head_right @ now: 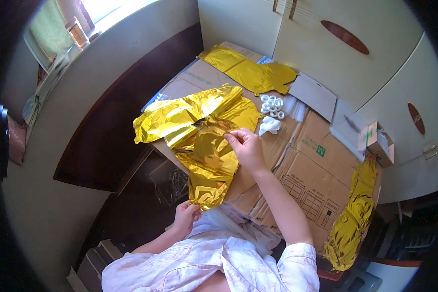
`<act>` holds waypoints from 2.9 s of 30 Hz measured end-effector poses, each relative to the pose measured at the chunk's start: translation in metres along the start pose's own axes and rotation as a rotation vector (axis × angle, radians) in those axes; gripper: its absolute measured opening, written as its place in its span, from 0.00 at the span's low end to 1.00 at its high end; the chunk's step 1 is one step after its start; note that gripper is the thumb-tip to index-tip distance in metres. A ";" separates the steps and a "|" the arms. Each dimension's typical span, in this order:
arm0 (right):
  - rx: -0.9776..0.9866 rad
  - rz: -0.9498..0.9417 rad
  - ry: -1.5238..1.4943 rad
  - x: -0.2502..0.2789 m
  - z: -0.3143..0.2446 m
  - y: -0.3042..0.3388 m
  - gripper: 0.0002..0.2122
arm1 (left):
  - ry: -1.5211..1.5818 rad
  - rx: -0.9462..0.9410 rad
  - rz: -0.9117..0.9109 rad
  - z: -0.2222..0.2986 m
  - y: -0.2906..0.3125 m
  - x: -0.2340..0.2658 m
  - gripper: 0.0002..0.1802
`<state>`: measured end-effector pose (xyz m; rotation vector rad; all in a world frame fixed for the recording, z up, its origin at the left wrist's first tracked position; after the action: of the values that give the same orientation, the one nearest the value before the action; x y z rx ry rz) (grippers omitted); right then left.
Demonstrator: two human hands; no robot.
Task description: Folding and organizing gold foil balloon letters on a table surface.
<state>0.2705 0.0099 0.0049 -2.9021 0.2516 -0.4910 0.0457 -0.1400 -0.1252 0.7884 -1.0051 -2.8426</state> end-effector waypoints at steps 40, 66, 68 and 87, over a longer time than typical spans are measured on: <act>-0.075 -0.100 -0.133 -0.009 -0.013 -0.006 0.05 | -0.121 -0.177 -0.047 0.020 0.023 -0.004 0.06; 0.864 -0.381 0.727 -0.049 -0.053 0.136 0.11 | -0.997 -0.885 -0.375 0.143 -0.044 -0.073 0.07; 0.731 -0.319 0.729 -0.055 -0.022 0.120 0.12 | -1.006 -0.927 -0.381 0.146 -0.048 -0.075 0.07; 0.156 -0.174 1.028 -0.025 0.043 -0.028 0.36 | -0.041 -0.849 -0.257 0.187 -0.100 -0.067 0.10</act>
<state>0.2653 0.0488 -0.0366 -2.2609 0.0757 -1.8847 0.0305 0.0602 -0.0303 0.7729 0.3611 -3.0326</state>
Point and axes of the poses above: each hand's wrist, its own y-axis away from the middle knuckle, its own x-axis out of the back of the hand, z = x × y, the point moved 5 cm from there along -y, towards the middle knuckle, and after that the axes turned 6 degrees about y, right-handed, at the moved point
